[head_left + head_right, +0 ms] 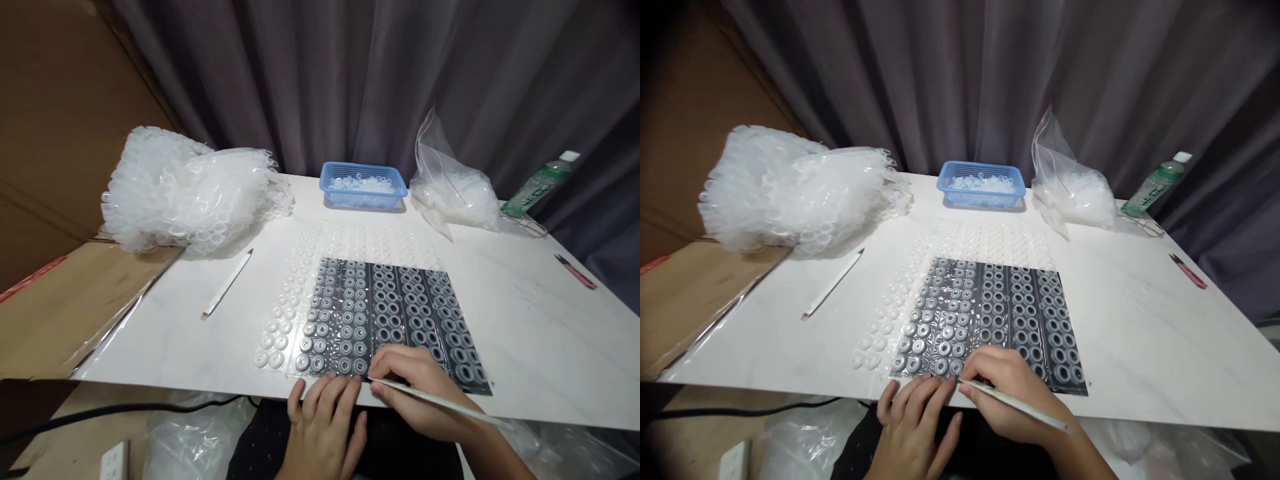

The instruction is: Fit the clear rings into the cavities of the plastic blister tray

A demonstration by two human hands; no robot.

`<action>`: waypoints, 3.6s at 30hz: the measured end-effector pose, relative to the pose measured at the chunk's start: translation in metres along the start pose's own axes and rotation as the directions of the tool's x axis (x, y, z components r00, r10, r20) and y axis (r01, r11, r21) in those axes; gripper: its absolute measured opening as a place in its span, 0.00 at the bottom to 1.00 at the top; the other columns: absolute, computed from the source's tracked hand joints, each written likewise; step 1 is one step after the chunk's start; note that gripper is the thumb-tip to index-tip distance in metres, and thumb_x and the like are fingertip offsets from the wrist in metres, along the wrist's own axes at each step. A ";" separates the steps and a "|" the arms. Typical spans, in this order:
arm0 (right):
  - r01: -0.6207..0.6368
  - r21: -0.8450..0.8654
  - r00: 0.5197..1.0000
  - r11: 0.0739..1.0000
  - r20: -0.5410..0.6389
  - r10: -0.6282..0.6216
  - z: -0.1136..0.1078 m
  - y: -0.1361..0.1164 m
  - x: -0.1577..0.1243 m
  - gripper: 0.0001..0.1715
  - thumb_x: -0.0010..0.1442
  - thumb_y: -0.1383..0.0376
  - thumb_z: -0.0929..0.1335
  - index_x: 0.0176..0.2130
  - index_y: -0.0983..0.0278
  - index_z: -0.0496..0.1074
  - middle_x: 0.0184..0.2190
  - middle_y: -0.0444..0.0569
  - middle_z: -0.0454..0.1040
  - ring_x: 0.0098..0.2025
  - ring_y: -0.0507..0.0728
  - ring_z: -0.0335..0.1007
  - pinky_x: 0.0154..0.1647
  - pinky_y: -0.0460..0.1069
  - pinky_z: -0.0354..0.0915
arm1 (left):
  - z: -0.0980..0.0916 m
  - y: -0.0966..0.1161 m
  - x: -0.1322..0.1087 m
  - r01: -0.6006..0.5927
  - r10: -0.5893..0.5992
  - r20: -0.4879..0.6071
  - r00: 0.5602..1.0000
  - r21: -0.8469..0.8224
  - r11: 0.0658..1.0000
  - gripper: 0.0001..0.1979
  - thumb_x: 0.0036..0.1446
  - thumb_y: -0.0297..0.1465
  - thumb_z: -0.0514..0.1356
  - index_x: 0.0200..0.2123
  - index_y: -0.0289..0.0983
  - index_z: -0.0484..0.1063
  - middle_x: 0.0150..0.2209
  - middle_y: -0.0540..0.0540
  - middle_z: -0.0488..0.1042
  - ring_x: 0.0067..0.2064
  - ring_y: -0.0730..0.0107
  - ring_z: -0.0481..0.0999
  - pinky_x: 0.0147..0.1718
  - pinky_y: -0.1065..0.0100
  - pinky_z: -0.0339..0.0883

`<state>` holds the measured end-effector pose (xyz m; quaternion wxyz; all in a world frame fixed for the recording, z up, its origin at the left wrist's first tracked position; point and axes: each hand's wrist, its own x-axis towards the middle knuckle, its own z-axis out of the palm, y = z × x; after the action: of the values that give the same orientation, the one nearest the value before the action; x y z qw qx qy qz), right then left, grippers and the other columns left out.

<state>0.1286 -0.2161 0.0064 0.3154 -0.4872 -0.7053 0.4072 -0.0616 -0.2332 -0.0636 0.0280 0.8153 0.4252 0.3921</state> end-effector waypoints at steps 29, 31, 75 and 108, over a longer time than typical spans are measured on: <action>0.005 -0.249 0.846 0.969 -0.515 -0.137 0.017 0.011 -0.001 0.11 0.63 0.71 0.60 0.40 0.62 0.69 0.48 0.54 0.72 0.33 0.51 0.74 0.29 0.45 0.71 | 0.006 -0.006 0.002 -0.033 0.031 -0.093 0.995 -0.021 0.999 0.11 0.58 0.32 0.59 0.44 0.42 0.75 0.35 0.49 0.79 0.42 0.66 0.71 0.55 0.58 0.47; -0.026 -0.262 0.818 0.965 -0.560 -0.131 0.010 0.010 0.000 0.06 0.62 0.69 0.63 0.38 0.62 0.69 0.55 0.57 0.66 0.36 0.53 0.74 0.33 0.47 0.71 | 0.004 -0.006 0.002 -0.025 0.022 -0.077 0.997 -0.035 0.999 0.11 0.59 0.33 0.59 0.45 0.42 0.75 0.36 0.49 0.78 0.43 0.66 0.71 0.54 0.59 0.47; -0.152 -0.344 0.831 0.927 -0.552 -0.068 -0.023 0.008 0.017 0.08 0.61 0.62 0.65 0.35 0.62 0.72 0.55 0.57 0.67 0.47 0.60 0.71 0.43 0.53 0.70 | 0.006 -0.006 0.002 -0.002 0.000 -0.109 0.994 -0.020 1.000 0.09 0.58 0.32 0.59 0.42 0.43 0.76 0.32 0.49 0.77 0.40 0.65 0.72 0.47 0.59 0.52; 0.069 -0.278 0.971 0.958 -0.199 -0.128 0.003 0.007 0.026 0.09 0.64 0.69 0.60 0.36 0.62 0.69 0.40 0.51 0.75 0.42 0.54 0.73 0.43 0.47 0.69 | 0.007 -0.005 0.002 0.005 -0.006 -0.113 0.994 -0.004 1.000 0.10 0.55 0.31 0.60 0.41 0.43 0.76 0.31 0.49 0.76 0.40 0.67 0.72 0.50 0.60 0.51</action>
<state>0.1204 -0.1910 0.0006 0.3408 -0.5307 -0.7393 0.2359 -0.0597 -0.2269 -0.0685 0.0066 0.7906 0.4275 0.4384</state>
